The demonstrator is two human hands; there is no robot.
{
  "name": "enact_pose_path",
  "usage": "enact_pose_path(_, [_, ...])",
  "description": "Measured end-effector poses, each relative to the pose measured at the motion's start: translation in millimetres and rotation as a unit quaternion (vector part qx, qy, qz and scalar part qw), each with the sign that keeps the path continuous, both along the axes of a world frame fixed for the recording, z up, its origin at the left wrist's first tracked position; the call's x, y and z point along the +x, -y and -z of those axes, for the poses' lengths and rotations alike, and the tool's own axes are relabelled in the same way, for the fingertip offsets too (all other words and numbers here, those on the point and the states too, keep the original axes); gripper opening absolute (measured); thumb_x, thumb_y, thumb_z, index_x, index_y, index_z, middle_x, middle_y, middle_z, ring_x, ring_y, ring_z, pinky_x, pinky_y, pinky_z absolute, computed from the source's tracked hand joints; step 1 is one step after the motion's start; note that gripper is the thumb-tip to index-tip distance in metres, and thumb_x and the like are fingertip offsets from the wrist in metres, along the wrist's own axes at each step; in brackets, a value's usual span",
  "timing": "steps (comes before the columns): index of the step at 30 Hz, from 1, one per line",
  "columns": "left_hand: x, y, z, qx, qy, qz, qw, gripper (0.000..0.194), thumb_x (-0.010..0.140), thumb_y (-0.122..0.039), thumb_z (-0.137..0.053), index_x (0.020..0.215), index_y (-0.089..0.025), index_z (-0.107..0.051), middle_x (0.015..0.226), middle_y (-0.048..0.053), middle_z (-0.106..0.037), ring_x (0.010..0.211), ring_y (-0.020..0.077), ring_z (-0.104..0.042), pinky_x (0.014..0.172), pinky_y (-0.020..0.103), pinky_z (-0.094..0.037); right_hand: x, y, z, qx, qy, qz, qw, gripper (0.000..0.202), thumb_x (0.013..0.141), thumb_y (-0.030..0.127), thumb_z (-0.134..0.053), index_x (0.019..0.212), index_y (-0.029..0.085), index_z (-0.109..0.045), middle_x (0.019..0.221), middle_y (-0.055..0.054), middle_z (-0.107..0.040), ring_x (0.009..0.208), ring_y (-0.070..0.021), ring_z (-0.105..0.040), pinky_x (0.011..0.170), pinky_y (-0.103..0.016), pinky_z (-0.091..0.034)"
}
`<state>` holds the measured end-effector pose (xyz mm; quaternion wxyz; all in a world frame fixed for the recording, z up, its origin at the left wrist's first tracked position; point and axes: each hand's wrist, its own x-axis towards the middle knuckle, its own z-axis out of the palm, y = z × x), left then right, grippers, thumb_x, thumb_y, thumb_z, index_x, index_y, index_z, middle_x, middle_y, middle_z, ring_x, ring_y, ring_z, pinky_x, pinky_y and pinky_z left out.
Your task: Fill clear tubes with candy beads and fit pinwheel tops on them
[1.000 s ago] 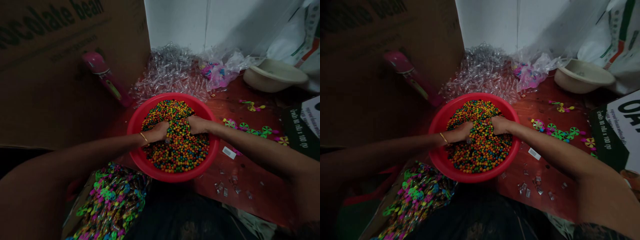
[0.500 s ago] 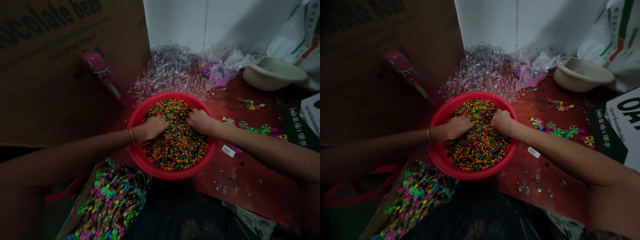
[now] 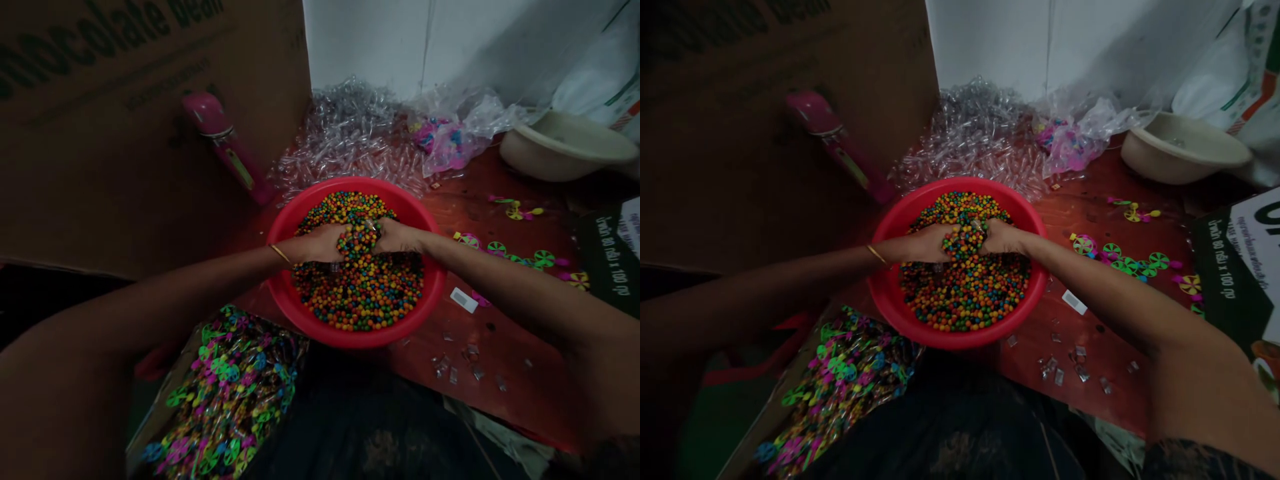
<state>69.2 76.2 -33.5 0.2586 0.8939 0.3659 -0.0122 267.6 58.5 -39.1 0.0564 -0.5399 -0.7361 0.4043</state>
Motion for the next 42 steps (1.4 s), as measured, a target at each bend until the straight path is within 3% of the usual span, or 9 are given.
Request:
enact_pose_path(3, [-9.6,1.8,-31.4,0.114,-0.044,0.067,0.990,0.055,0.066,-0.024,-0.058,0.119,-0.017,-0.047,0.118,0.008,-0.053,0.101,0.0206,-0.053,0.082,0.028,-0.043,1.5,2.1,-13.4,0.037,0.030,0.008,0.999,0.031,0.064,0.017,-0.062,0.095,0.013,-0.063,0.075,0.002,-0.064,0.066,-0.0119,-0.057,0.059,-0.018,-0.045])
enact_pose_path(6, [-17.3,18.5,-57.3,0.164,-0.161,0.015,0.973,0.041,0.077,-0.041,-0.049,0.107,-0.014,-0.055,0.106,0.012,-0.058,0.096,0.0240,-0.056,0.078,0.031,-0.043,8.9,4.9,-33.7,0.133,0.182,-0.068,0.972,0.033,0.066,0.020,-0.062,0.099,0.016,-0.063,0.083,-0.003,-0.066,0.075,-0.0167,-0.061,0.065,-0.022,-0.046])
enact_pose_path(12, [-11.6,59.4,-51.9,-0.045,-0.223,0.023,0.974,0.070,0.078,-0.072,-0.019,0.086,-0.016,-0.060,0.082,0.010,-0.065,0.075,0.0229,-0.060,0.062,0.029,-0.040,5.6,20.4,-34.8,0.197,0.429,-0.262,0.842,0.027,0.080,0.008,-0.043,0.091,0.009,-0.067,0.097,-0.019,-0.066,0.096,-0.0298,-0.060,0.073,-0.038,-0.048])
enact_pose_path(17, [-4.0,64.1,-35.8,-0.076,-0.144,0.091,0.982,0.066,0.080,-0.070,-0.019,0.098,-0.016,-0.054,0.090,0.010,-0.064,0.074,0.0194,-0.058,0.065,0.028,-0.040,-13.7,25.2,-8.4,0.131,0.351,-0.222,0.900,0.024,0.074,0.009,-0.052,0.092,0.005,-0.067,0.091,-0.019,-0.067,0.087,-0.0268,-0.063,0.073,-0.034,-0.049])
enact_pose_path(22, [-6.2,61.8,-29.6,-0.106,-0.116,0.143,0.977,0.048,0.079,-0.056,-0.045,0.104,-0.016,-0.050,0.086,0.005,-0.063,0.071,0.0163,-0.056,0.061,0.024,-0.039,-12.4,14.2,-6.2,0.014,0.070,-0.076,0.995,0.028,0.064,0.010,-0.060,0.091,0.010,-0.067,0.084,-0.005,-0.068,0.072,-0.0158,-0.062,0.064,-0.021,-0.047])
enact_pose_path(26, [-9.2,61.4,-21.0,-0.052,-0.100,0.098,0.989,0.025,0.086,-0.037,-0.040,0.093,-0.018,-0.053,0.089,0.004,-0.063,0.077,0.0158,-0.058,0.064,0.023,-0.039,-5.1,5.4,-4.7,-0.005,-0.038,0.030,0.999,0.027,0.063,0.018,-0.065,0.089,0.011,-0.064,0.074,0.000,-0.066,0.062,-0.0120,-0.057,0.059,-0.021,-0.046])
enact_pose_path(30, [-12.0,58.5,-21.6,-0.007,-0.120,0.028,0.992,0.028,0.085,-0.041,-0.040,0.093,-0.017,-0.052,0.088,0.005,-0.062,0.077,0.0183,-0.058,0.065,0.026,-0.041,2.0,-3.1,-8.3,0.118,0.019,0.077,0.990,0.051,0.065,0.036,-0.068,0.109,0.015,-0.056,0.091,-0.004,-0.064,0.076,-0.0161,-0.059,0.069,-0.026,-0.047])
enact_pose_path(36, [-23.5,66.0,-33.1,0.036,-0.187,0.049,0.980,0.032,0.080,-0.026,-0.043,0.110,-0.017,-0.051,0.106,0.011,-0.054,0.093,0.0236,-0.056,0.072,0.032,-0.045,12.7,19.2,-50.7,0.266,0.224,0.003,0.938,0.067,0.069,0.043,-0.065,0.126,0.014,-0.044,0.122,-0.016,-0.050,0.108,-0.0291,-0.050,0.083,-0.037,-0.042])
enact_pose_path(42, [-17.7,70.7,-25.0,0.083,-0.233,0.054,0.968,0.033,0.088,-0.026,-0.030,0.107,-0.019,-0.056,0.094,0.013,-0.061,0.079,0.0258,-0.061,0.064,0.035,-0.046,0.5,58.2,-41.8,0.097,0.222,-0.211,0.947,0.033,0.080,0.035,-0.052,0.108,0.020,-0.059,0.101,-0.008,-0.062,0.087,-0.0209,-0.059,0.066,-0.027,-0.042])
